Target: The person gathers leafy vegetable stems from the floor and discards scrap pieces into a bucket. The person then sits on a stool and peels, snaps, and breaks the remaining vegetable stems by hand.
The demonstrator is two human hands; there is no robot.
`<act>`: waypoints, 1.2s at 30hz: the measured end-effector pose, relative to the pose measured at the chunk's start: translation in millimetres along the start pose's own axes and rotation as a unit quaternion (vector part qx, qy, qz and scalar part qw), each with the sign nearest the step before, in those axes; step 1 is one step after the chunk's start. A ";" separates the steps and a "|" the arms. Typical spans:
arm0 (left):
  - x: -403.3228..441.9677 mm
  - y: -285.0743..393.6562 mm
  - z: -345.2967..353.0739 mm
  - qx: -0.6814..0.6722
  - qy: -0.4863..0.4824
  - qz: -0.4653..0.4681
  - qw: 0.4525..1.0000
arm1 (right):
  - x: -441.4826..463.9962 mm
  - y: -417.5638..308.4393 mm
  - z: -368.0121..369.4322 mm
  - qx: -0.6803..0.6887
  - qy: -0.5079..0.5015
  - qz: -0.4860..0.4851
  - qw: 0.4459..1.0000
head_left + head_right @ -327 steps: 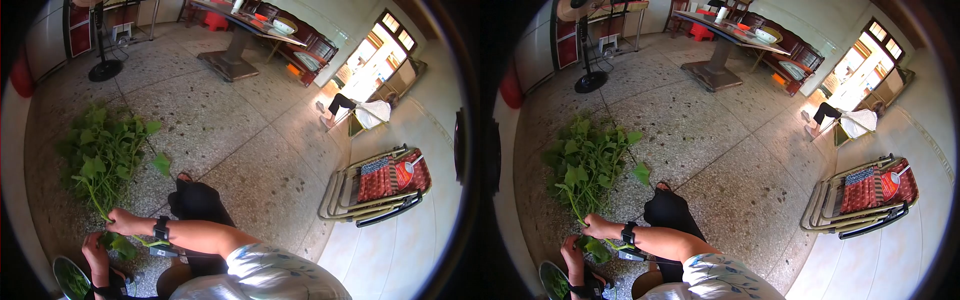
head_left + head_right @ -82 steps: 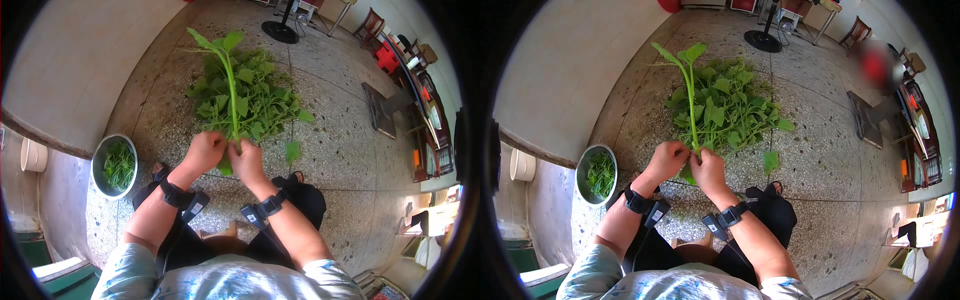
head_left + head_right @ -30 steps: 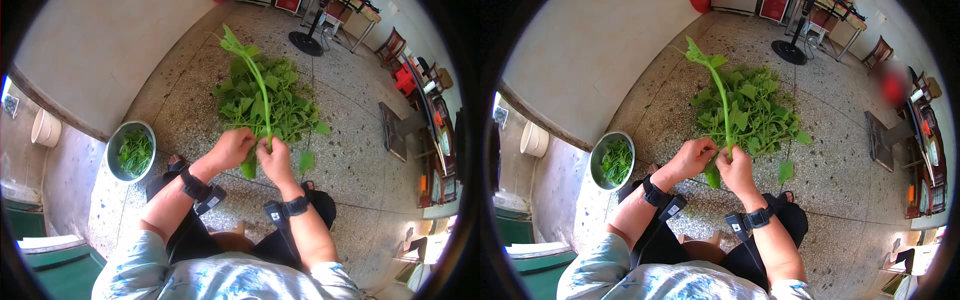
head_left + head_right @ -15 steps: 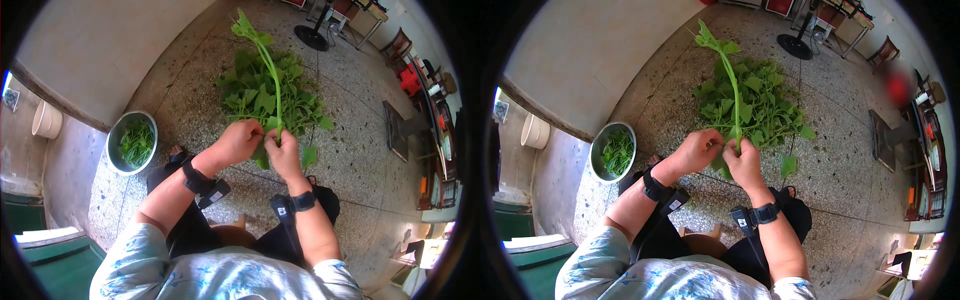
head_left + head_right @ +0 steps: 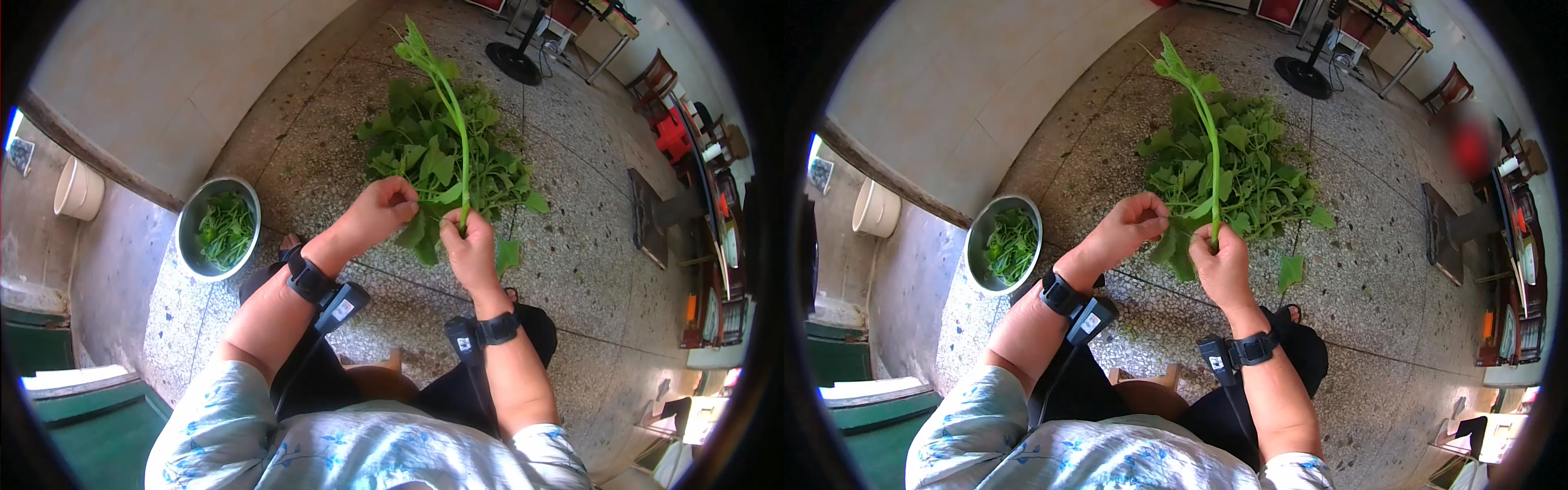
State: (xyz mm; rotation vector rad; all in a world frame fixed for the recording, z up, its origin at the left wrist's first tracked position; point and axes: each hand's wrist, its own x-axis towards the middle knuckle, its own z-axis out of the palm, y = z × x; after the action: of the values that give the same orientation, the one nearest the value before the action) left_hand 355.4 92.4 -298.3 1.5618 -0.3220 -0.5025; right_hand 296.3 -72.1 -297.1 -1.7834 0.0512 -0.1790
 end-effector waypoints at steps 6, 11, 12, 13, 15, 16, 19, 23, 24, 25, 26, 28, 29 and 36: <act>2.1 -9.5 -15.2 -0.120 -0.008 0.012 0.993 | 1.2 3.1 1.0 0.023 0.028 -0.024 0.999; -1.1 -9.2 -27.7 -0.274 -0.025 -0.034 0.961 | 1.0 4.4 -5.2 0.013 0.016 -0.004 1.000; -1.4 -8.9 -28.8 -0.273 -0.024 -0.033 0.961 | 0.4 3.7 -6.2 0.014 0.014 0.005 1.000; -1.5 -9.0 -30.3 -0.285 -0.007 -0.036 0.958 | 0.0 3.2 -6.8 0.014 0.012 0.014 1.000; -1.3 -10.8 -35.1 -0.297 0.011 -0.039 0.954 | -0.1 3.3 -7.9 0.018 0.011 0.015 1.000; -1.1 -13.0 -39.1 -0.309 0.019 -0.045 0.950 | -0.1 3.5 -8.7 0.022 0.011 0.017 1.000; -4.1 -14.1 -47.5 -0.329 0.027 -0.050 0.942 | 0.9 12.9 -11.5 0.021 0.015 0.022 0.999; -9.9 -16.5 -60.6 -0.333 0.059 -0.058 0.939 | 0.9 15.0 -14.5 0.020 0.016 0.027 0.999; -11.1 -18.8 -64.9 -0.332 0.061 -0.058 0.939 | 0.8 14.9 -15.1 0.019 0.020 0.034 0.999; -11.9 -22.3 -70.2 -0.322 0.088 -0.055 0.941 | 0.8 15.1 -15.8 0.018 0.024 0.040 0.999; -13.3 -25.6 -76.4 -0.311 0.115 -0.052 0.942 | 1.2 16.5 -17.1 0.023 0.024 0.045 0.998; -22.2 -29.3 -98.4 -0.235 0.178 -0.058 0.954 | -0.4 15.4 -18.7 0.025 0.032 0.049 0.998; -28.5 -32.9 -115.0 -0.158 0.238 -0.065 0.956 | -0.1 16.1 -18.0 0.026 0.042 0.054 0.997; -76.2 -101.7 -231.0 0.374 0.457 -0.177 0.787 | -1.3 15.8 -30.0 0.067 0.068 0.088 0.991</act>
State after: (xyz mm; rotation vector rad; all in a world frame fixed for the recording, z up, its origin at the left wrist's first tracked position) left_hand 395.3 336.4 -390.0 2.4584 0.6202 0.2024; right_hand 291.5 -104.4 -306.3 -1.6210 0.2884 -0.1728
